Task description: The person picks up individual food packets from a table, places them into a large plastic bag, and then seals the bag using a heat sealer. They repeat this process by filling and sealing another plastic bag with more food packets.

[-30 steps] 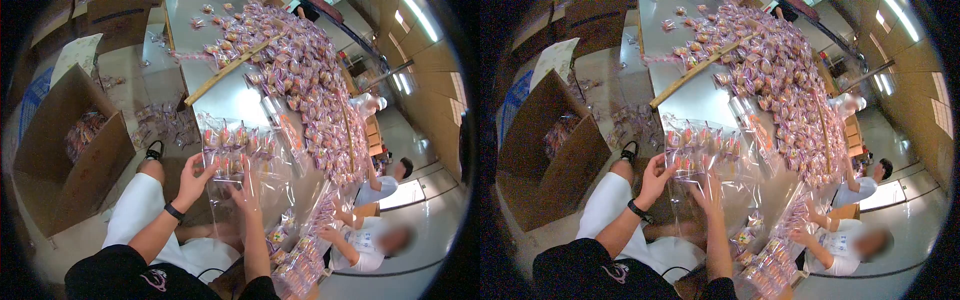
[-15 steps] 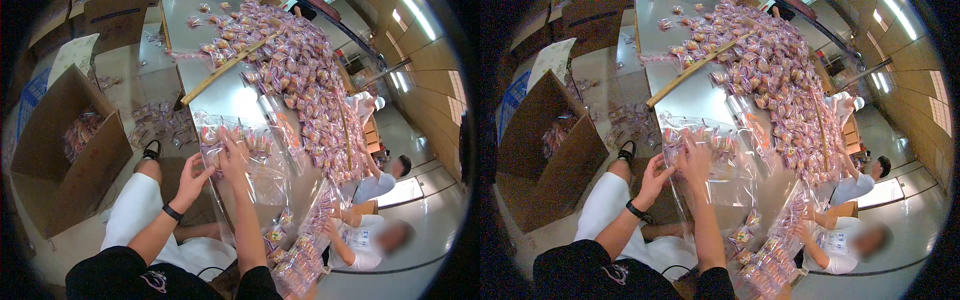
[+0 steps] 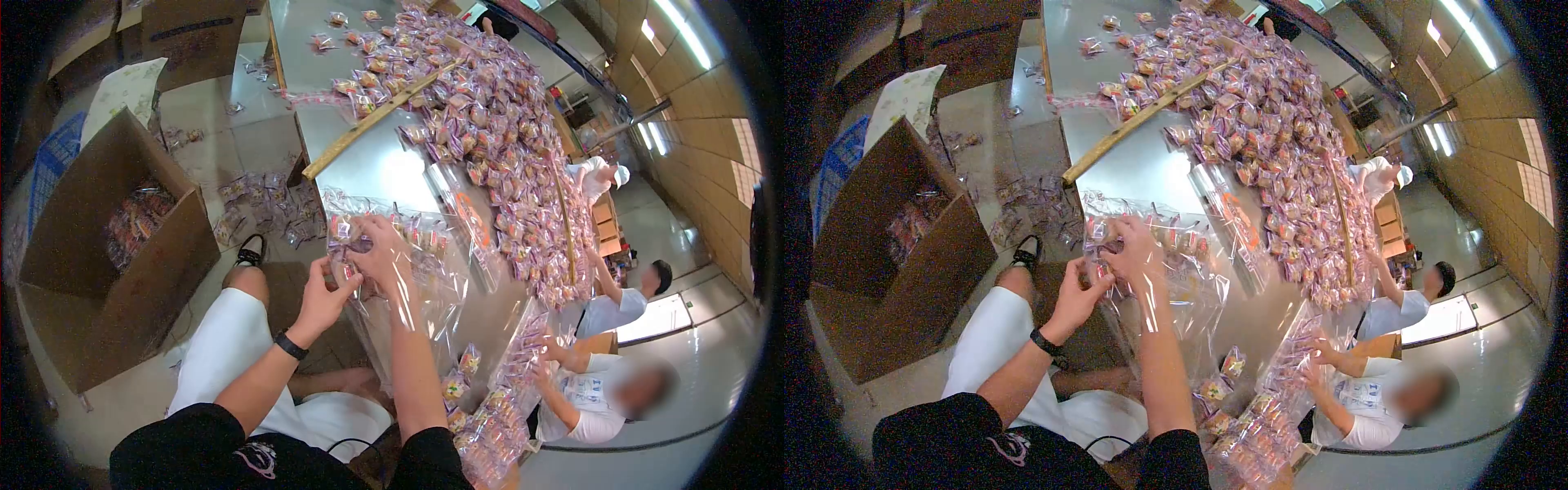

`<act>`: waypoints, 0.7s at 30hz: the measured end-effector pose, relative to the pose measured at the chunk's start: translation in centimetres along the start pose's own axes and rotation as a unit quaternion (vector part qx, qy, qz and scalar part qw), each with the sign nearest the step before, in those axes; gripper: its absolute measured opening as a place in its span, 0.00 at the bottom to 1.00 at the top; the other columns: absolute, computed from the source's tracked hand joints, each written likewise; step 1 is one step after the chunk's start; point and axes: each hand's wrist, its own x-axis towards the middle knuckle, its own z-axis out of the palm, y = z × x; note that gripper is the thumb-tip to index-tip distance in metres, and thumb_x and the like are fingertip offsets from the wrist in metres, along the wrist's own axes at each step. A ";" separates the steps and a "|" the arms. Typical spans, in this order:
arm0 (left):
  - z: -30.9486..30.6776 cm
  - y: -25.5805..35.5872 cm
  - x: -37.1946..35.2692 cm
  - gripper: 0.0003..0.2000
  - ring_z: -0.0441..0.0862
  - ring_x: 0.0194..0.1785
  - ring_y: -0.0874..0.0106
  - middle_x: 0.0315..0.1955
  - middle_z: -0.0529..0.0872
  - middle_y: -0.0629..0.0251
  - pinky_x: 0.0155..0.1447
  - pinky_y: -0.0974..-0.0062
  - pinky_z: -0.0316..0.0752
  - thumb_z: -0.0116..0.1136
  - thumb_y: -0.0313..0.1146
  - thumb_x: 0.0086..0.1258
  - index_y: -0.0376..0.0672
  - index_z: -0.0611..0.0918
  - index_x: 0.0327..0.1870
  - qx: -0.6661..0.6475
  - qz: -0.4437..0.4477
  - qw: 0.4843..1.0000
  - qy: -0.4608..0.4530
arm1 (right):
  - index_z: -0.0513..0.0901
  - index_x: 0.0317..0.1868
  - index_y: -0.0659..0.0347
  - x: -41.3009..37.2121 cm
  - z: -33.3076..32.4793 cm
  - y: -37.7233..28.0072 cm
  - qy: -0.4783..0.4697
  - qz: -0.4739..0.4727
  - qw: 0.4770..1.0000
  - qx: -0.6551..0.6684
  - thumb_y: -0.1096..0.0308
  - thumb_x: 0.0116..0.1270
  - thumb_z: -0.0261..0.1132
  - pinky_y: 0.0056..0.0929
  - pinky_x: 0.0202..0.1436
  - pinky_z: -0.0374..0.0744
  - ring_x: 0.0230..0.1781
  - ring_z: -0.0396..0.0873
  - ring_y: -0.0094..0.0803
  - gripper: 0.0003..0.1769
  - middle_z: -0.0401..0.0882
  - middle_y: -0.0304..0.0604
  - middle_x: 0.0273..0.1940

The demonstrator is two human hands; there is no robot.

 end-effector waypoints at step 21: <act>0.8 1.4 0.1 0.56 0.81 0.53 0.63 0.51 0.81 0.52 0.60 0.63 0.76 0.80 0.50 0.58 0.39 0.53 0.81 0.033 0.059 0.998 -0.011 | 0.81 0.65 0.56 -1.0 2.1 3.2 0.081 -0.050 0.994 -0.060 0.58 0.66 0.71 0.50 0.60 0.75 0.56 0.77 0.48 0.28 0.84 0.50 0.48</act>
